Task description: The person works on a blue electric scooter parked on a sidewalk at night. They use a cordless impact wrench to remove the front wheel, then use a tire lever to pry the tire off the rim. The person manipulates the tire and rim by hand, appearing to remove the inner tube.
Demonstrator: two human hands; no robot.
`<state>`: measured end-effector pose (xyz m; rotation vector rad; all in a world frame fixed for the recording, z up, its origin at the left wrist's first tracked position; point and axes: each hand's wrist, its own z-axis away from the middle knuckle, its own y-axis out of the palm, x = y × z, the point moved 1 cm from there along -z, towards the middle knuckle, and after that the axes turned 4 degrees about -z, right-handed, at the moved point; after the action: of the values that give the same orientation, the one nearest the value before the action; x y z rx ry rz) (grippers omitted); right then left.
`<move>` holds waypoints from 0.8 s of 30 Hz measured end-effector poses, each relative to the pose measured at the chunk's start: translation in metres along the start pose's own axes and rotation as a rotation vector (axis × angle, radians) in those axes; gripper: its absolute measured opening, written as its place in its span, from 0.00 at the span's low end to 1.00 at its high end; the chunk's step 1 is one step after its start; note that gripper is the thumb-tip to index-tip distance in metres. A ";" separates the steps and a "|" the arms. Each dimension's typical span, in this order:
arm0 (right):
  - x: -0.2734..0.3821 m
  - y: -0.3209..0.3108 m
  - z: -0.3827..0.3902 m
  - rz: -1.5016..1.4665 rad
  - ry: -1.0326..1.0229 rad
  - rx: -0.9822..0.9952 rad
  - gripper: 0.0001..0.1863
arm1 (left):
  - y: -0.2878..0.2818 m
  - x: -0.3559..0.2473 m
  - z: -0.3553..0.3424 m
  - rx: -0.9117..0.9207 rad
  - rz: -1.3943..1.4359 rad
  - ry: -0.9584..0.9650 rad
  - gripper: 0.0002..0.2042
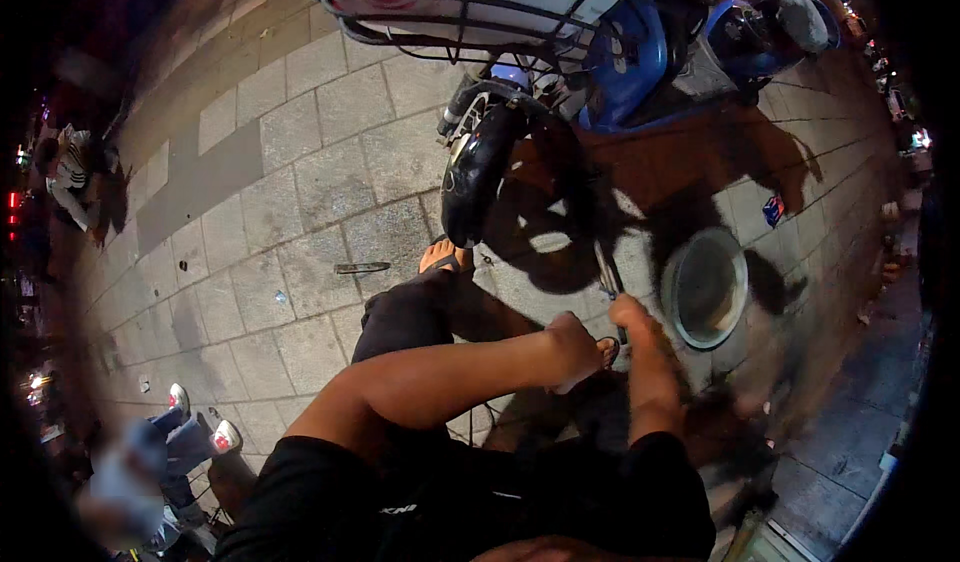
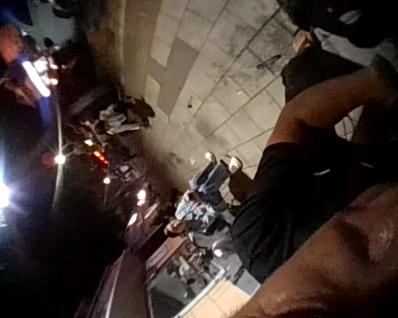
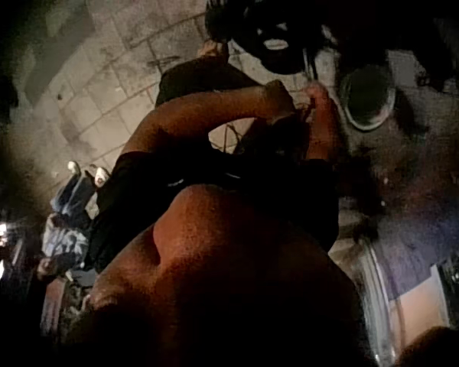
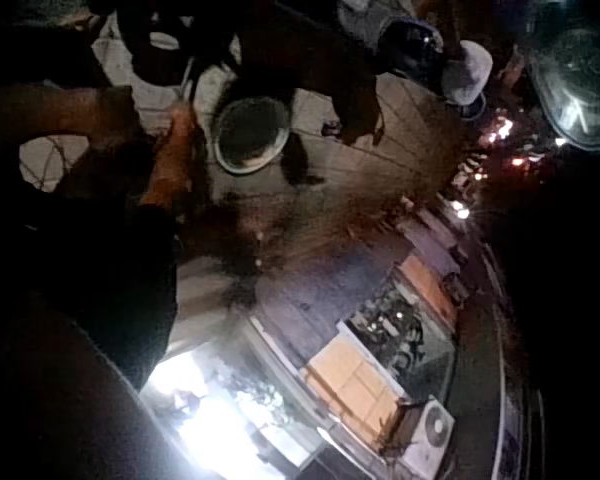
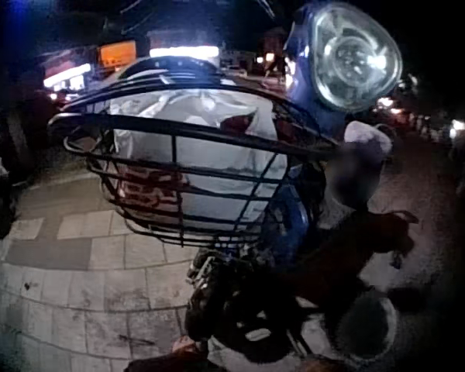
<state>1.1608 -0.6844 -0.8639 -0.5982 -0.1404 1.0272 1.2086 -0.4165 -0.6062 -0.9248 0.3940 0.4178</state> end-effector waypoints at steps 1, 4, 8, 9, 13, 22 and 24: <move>-0.020 -0.016 -0.002 0.011 -0.077 -0.072 0.18 | 0.002 0.000 0.001 -0.014 -0.012 -0.026 0.17; -0.077 -0.054 -0.008 0.283 -0.479 -0.617 0.13 | -0.007 0.000 0.004 0.016 -0.022 -0.004 0.17; -0.086 -0.067 -0.013 0.562 -0.965 -1.099 0.14 | -0.003 0.000 0.016 -0.022 0.017 -0.003 0.15; -0.076 -0.056 -0.014 0.398 -0.797 -0.764 0.12 | 0.003 0.001 0.014 -0.038 0.019 -0.019 0.15; -0.068 0.014 -0.034 -0.069 -0.233 -0.226 0.17 | 0.001 0.002 0.015 -0.047 -0.027 -0.037 0.15; 0.094 -0.043 0.031 0.050 -0.205 -0.447 0.20 | -0.022 0.026 0.036 -0.758 -0.082 -0.081 0.21; 0.145 -0.077 0.085 -0.242 -0.400 -0.735 0.26 | -0.030 0.020 0.036 -1.164 -0.059 -0.075 0.22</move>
<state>1.2630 -0.5576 -0.7764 -1.0011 -0.9493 0.8324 1.2460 -0.3992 -0.5768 -2.0344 0.0117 0.6348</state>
